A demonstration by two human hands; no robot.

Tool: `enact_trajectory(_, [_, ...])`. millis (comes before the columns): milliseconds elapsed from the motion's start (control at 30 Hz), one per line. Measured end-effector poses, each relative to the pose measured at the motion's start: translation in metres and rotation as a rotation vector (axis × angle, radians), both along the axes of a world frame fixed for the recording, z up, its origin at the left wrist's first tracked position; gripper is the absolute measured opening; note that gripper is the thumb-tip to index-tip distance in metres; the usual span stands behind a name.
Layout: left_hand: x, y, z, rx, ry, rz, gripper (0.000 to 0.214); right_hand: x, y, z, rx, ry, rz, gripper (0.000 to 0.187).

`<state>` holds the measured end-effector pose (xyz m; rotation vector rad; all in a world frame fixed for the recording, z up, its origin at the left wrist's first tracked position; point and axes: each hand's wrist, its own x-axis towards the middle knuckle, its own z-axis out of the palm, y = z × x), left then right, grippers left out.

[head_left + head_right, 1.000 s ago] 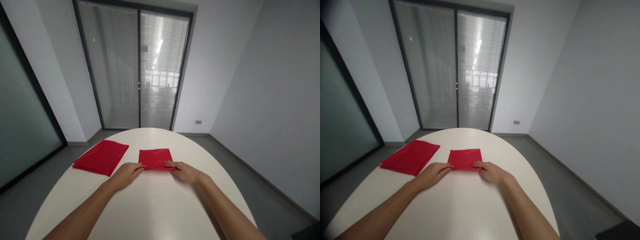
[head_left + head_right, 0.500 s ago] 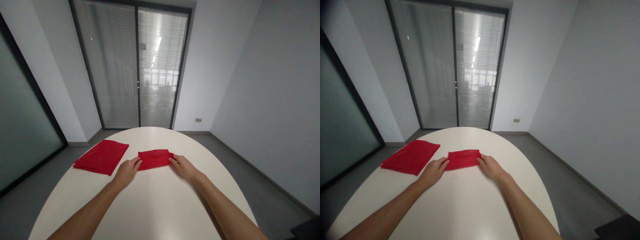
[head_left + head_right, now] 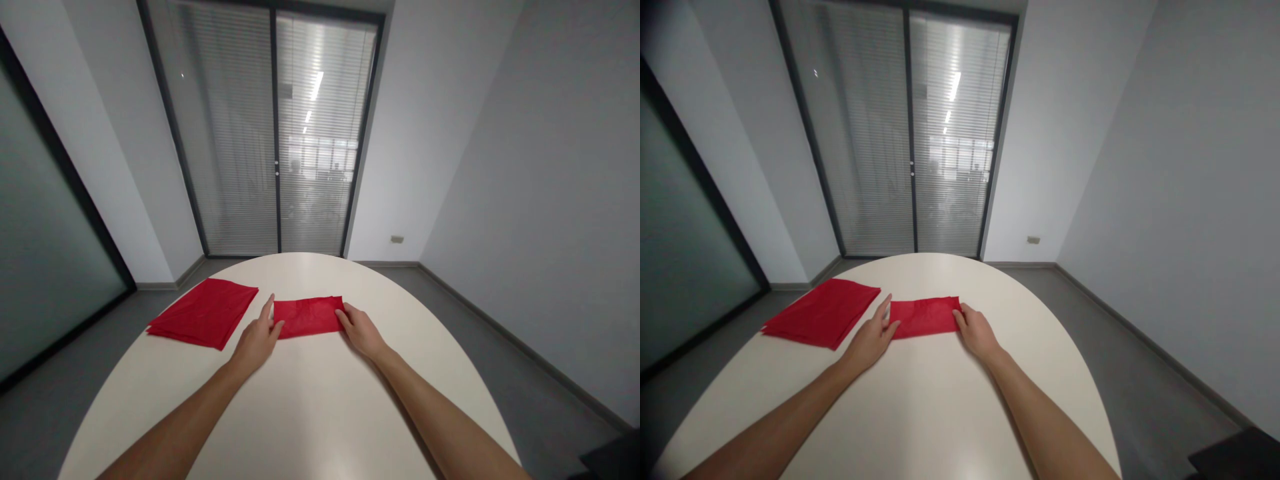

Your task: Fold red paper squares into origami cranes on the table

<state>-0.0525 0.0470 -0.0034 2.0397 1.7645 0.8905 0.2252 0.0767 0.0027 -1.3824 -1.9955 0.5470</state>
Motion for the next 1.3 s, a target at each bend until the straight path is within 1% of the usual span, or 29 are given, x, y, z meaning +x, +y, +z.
enact_trajectory(100, [0.001, 0.002, -0.001, 0.003, 0.078, 0.047, 0.066, -0.003, -0.001, -0.001, -0.006, -0.06, -0.038, 0.035])
enact_trajectory(233, [0.002, 0.001, -0.002, 0.021, 0.278, 0.082, 0.061, -0.007, -0.002, 0.0, -0.001, -0.167, -0.103, 0.031])
enact_trajectory(400, [0.005, -0.002, 0.003, 0.057, 0.488, 0.11, 0.052, -0.011, -0.002, 0.0, 0.013, -0.274, -0.126, 0.031])
enact_trajectory(500, [0.007, -0.003, 0.006, 0.064, 0.545, 0.111, 0.048, -0.012, 0.0, 0.0, 0.029, -0.327, -0.128, 0.032])
enact_trajectory(600, [0.01, -0.004, 0.007, 0.176, 0.508, 0.119, 0.049, -0.01, 0.002, -0.001, 0.036, -0.346, -0.099, 0.032])
enact_trajectory(667, [0.015, -0.004, 0.004, 0.27, 0.431, 0.067, 0.049, -0.008, 0.003, -0.002, 0.037, -0.335, -0.079, 0.032])
enact_trajectory(733, [0.022, -0.004, -0.002, 0.295, 0.351, -0.057, 0.048, -0.006, 0.004, -0.003, 0.039, -0.315, -0.067, 0.031])
enact_trajectory(800, [0.027, -0.003, -0.01, 0.234, 0.329, -0.202, 0.049, -0.004, 0.004, -0.003, 0.024, -0.304, -0.068, 0.032])
enact_trajectory(833, [0.029, -0.003, -0.014, 0.168, 0.338, -0.241, 0.054, -0.003, 0.004, -0.002, 0.013, -0.305, -0.074, 0.032])
enact_trajectory(900, [0.032, -0.003, -0.019, 0.067, 0.368, -0.273, 0.059, -0.004, 0.002, 0.001, 0.031, -0.312, -0.102, 0.035])
enact_trajectory(933, [0.032, -0.003, -0.021, 0.036, 0.388, -0.278, 0.06, -0.005, 0.001, 0.004, 0.073, -0.319, -0.118, 0.039])
enact_trajectory(1000, [0.032, -0.004, -0.021, 0.02, 0.426, -0.283, 0.059, -0.013, -0.005, 0.009, 0.204, -0.329, -0.125, 0.047])
enact_trajectory(1067, [0.033, -0.005, -0.018, 0.027, 0.454, -0.286, 0.058, -0.024, -0.014, 0.012, 0.295, -0.329, -0.055, 0.051])
enact_trajectory(1100, [0.033, -0.005, -0.017, 0.032, 0.461, -0.29, 0.057, -0.031, -0.02, 0.013, 0.292, -0.325, 0.022, 0.049])
enact_trajectory(1167, [0.033, -0.006, -0.014, 0.038, 0.467, -0.326, 0.056, -0.044, -0.03, 0.012, 0.229, -0.325, 0.193, 0.052])
enact_trajectory(1233, [0.033, -0.006, -0.011, 0.034, 0.474, -0.377, 0.055, -0.052, -0.036, 0.009, 0.12, -0.361, 0.324, 0.06])
enact_trajectory(1300, [0.033, -0.007, -0.011, 0.025, 0.49, -0.39, 0.055, -0.053, -0.036, 0.006, 0.002, -0.403, 0.34, 0.066])
